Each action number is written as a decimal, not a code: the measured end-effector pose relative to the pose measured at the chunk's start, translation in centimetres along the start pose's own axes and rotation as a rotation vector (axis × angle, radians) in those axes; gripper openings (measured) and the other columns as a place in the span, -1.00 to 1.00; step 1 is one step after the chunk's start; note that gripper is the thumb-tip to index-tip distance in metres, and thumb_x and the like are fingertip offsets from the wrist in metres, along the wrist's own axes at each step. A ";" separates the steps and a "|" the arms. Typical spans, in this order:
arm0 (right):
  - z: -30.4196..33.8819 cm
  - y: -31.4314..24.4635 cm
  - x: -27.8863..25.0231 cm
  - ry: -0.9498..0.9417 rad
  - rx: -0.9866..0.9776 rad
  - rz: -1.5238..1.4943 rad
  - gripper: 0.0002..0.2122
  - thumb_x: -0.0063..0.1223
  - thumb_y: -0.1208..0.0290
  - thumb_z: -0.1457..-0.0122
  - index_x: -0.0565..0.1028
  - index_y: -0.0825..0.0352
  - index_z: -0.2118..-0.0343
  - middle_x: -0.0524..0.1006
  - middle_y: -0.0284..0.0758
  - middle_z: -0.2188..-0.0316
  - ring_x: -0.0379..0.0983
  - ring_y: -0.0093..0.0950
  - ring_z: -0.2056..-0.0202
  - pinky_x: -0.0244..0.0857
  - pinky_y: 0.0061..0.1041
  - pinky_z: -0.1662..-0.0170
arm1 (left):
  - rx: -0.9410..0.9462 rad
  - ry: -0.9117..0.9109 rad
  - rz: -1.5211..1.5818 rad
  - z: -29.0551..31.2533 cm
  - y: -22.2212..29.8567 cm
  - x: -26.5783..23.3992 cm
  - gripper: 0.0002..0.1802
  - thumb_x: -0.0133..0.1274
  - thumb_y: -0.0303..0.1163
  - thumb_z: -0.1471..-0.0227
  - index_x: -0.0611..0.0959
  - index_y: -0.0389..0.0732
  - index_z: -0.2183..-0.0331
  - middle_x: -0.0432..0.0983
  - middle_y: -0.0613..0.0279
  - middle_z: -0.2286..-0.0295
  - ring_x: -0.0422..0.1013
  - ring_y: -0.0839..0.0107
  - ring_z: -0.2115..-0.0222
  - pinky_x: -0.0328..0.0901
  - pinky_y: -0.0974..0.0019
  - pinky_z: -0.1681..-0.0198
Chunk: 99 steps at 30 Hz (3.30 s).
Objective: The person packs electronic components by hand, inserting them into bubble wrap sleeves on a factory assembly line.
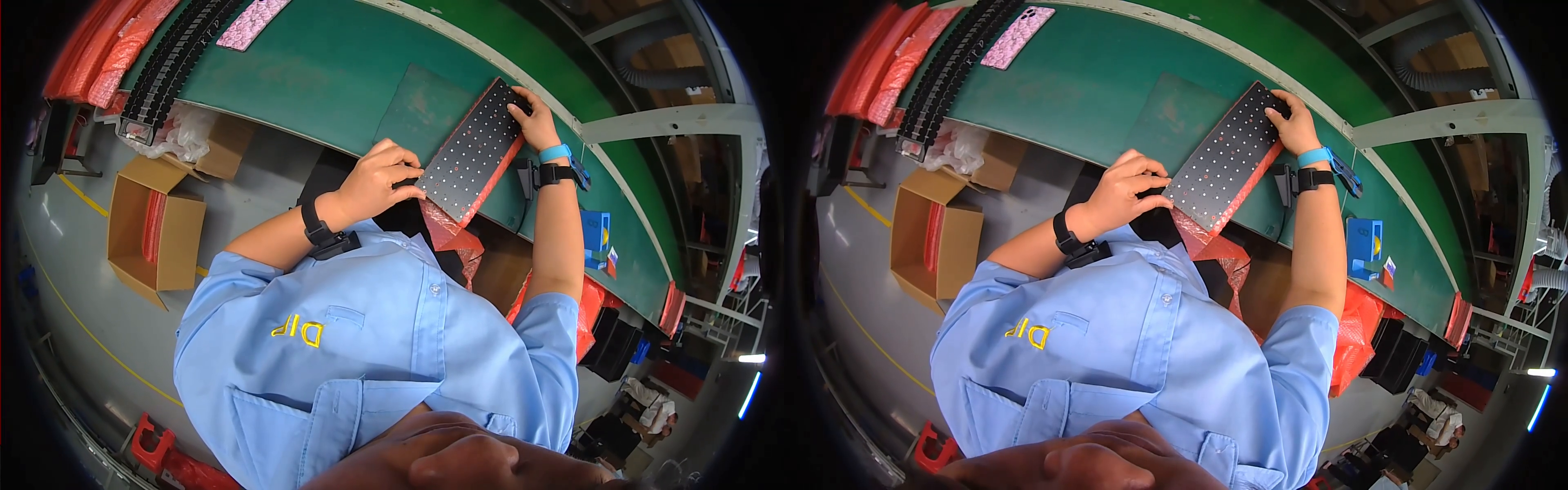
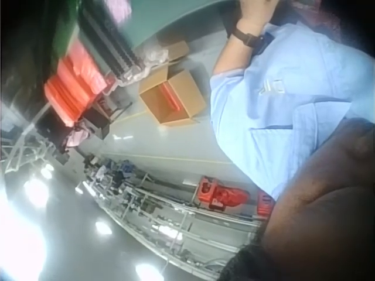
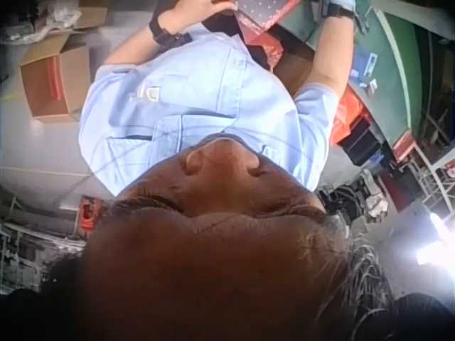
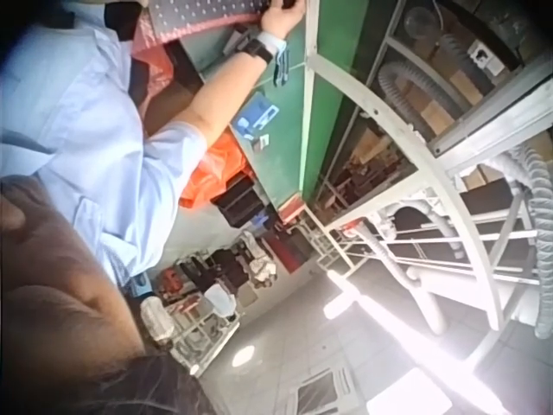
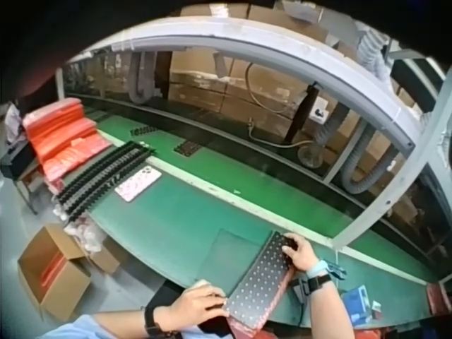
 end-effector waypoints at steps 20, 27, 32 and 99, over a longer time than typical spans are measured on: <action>-3.4 -1.1 -2.0 -0.368 0.317 -0.005 -0.58 0.26 0.52 -0.02 0.49 0.43 0.01 0.56 -0.28 0.22 0.47 -0.50 0.20 0.32 -0.53 0.03 | -0.055 -0.019 -0.035 -0.2 0.0 0.1 -0.53 0.40 -0.28 0.36 0.69 -0.24 0.29 0.54 0.22 0.29 0.38 0.24 0.31 0.33 0.26 0.22; -2.6 -6.4 -6.2 -0.517 0.228 -0.129 -0.68 0.18 0.63 0.00 0.43 0.37 0.14 0.51 -0.41 0.30 0.43 -0.59 0.26 0.31 -0.60 0.09 | -0.117 -0.156 -0.070 -1.1 0.7 0.0 -0.49 0.38 -0.33 0.31 0.62 -0.26 0.22 0.48 0.13 0.17 0.34 0.17 0.17 0.29 0.19 0.08; 2.5 -18.2 -9.2 -0.630 0.110 -0.141 -0.66 0.15 0.67 0.03 0.34 0.33 0.17 0.49 -0.45 0.31 0.40 -0.67 0.28 0.29 -0.68 0.14 | -0.031 -0.217 0.143 -0.4 1.1 1.3 -0.41 0.32 -0.42 0.20 0.47 -0.27 0.09 0.45 0.10 0.15 0.36 0.22 0.15 0.29 0.24 0.08; 14.3 -20.8 3.4 0.329 -0.484 0.935 -0.71 0.14 0.56 0.11 0.38 0.24 0.27 0.51 -0.21 0.35 0.46 -0.16 0.35 0.40 -0.25 0.37 | -0.942 -0.242 1.077 4.4 -1.9 4.4 -0.80 0.24 -0.48 0.00 0.65 -0.31 0.28 0.61 0.25 0.35 0.50 0.57 0.38 0.39 0.47 0.26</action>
Point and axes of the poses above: each hand's wrist, its own z-axis away from the middle knuckle, its own x-axis out of the palm, y = z × x, the point moved 4 cm from there along -z, towards the middle knuckle
